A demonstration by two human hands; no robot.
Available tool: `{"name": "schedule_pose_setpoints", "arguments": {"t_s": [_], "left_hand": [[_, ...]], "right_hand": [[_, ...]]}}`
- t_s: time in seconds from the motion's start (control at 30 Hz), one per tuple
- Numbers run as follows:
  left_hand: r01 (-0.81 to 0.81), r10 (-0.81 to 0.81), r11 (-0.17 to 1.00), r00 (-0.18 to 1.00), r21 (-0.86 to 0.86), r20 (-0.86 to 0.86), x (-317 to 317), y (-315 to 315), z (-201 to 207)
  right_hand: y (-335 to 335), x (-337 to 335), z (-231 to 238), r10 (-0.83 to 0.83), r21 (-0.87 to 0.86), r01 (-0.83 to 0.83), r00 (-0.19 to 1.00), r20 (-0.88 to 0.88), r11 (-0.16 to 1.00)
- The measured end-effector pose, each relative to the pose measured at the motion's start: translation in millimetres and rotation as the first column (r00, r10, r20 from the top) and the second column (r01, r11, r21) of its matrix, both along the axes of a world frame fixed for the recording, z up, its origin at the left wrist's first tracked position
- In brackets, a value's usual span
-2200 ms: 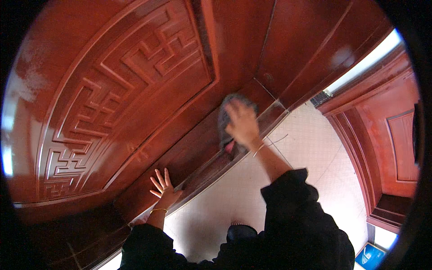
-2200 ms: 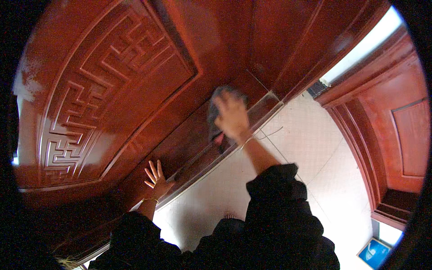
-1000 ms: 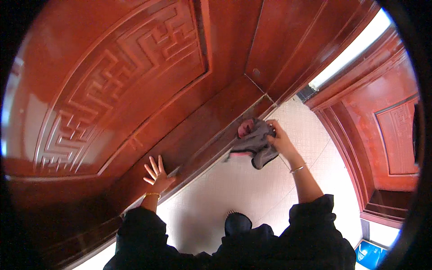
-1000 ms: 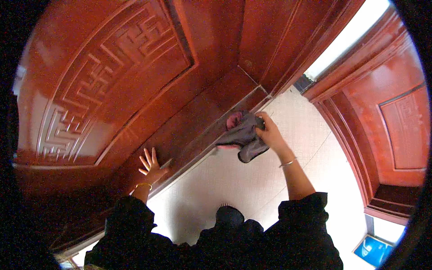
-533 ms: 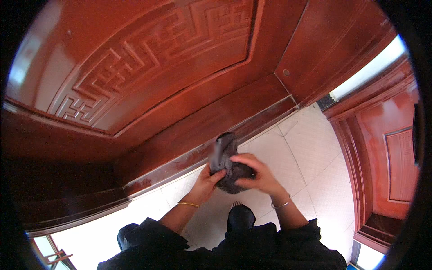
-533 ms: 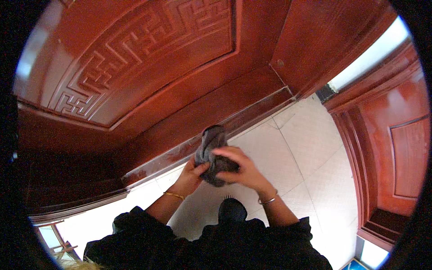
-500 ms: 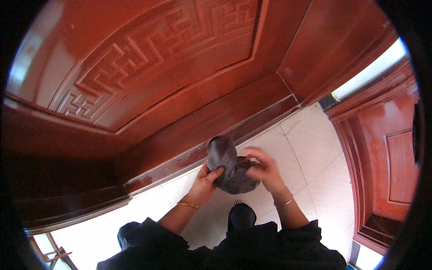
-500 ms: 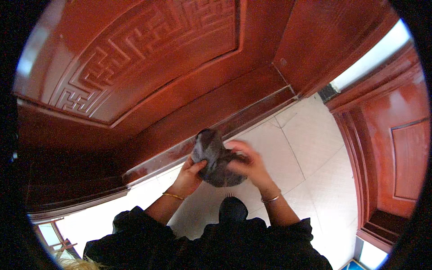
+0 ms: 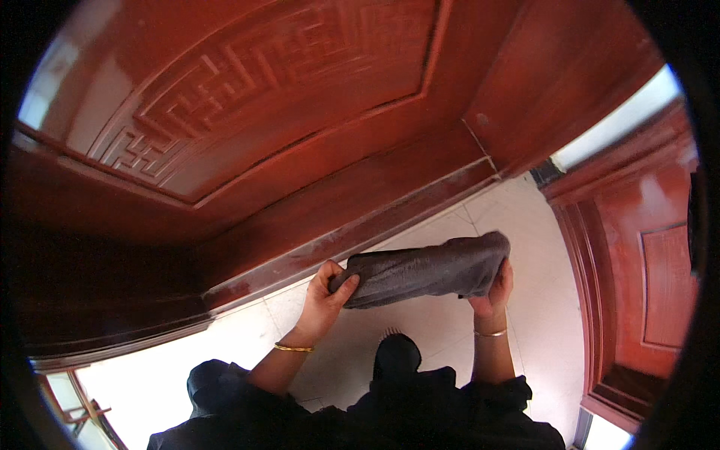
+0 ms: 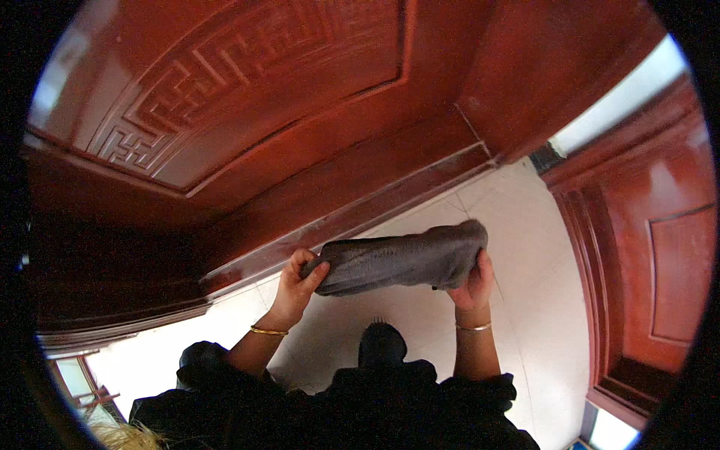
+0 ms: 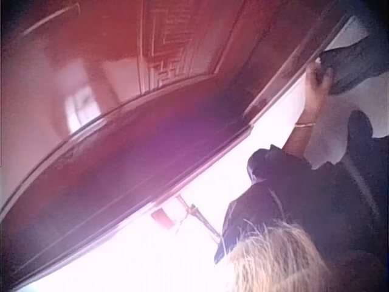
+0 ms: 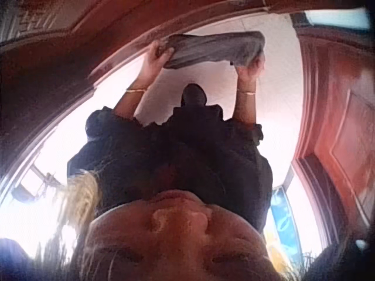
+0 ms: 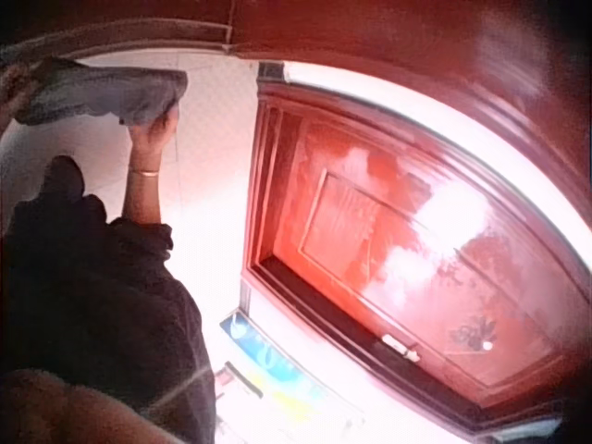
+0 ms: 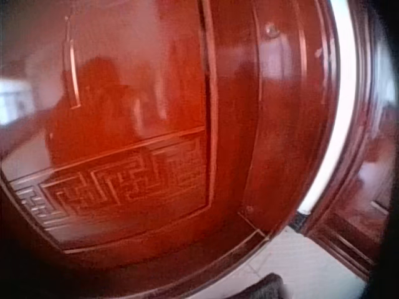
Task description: The person wipes a reddish-brown wooden door with a pink and grey cloth. They clean the flat surfaces, the carved decorative patterns, the door handle, and the door frame edges. The person opens the door to wipe the side edge and the bottom threshold area before closing it again.
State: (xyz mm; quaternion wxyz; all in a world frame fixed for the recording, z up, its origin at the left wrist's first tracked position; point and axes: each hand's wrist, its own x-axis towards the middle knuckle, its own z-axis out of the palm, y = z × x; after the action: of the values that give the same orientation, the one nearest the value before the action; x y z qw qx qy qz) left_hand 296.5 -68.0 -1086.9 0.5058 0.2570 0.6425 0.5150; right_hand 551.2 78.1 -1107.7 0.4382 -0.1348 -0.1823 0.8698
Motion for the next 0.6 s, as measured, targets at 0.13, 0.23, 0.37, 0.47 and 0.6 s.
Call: {"name": "schedule_pose_setpoints", "arguments": {"t_s": [0.13,0.23,0.37,0.47,0.6], "left_hand": [[0.411,-0.336,0.904,0.855,0.121,-0.394,45.4,38.3,-27.5],[0.65,-0.65,0.76,0.759,0.009,0.015,77.1,77.3,-28.4],[0.611,-0.59,0.786,0.787,0.094,-0.18,104.7,117.0,-56.3],[0.645,-0.506,0.762,0.529,-0.065,-0.682,83.0,146.4,-59.5],[0.412,-0.516,0.806,0.134,-0.426,-0.846,4.7,149.8,-79.7]], "right_hand": [[27.8,1.5,-8.3,-0.208,-0.182,0.181,0.968,-0.142,0.966],[68.4,6.7,-11.8,-0.317,0.219,0.271,0.923,0.216,0.937],[139.7,8.9,-32.1,-0.883,0.86,-0.313,0.111,0.456,0.404],[191.1,9.1,-72.3,-0.953,0.8,-0.522,-0.099,0.287,0.295],[228.7,-17.4,-121.7,-0.787,0.476,-0.637,-0.391,0.477,0.606]]}}
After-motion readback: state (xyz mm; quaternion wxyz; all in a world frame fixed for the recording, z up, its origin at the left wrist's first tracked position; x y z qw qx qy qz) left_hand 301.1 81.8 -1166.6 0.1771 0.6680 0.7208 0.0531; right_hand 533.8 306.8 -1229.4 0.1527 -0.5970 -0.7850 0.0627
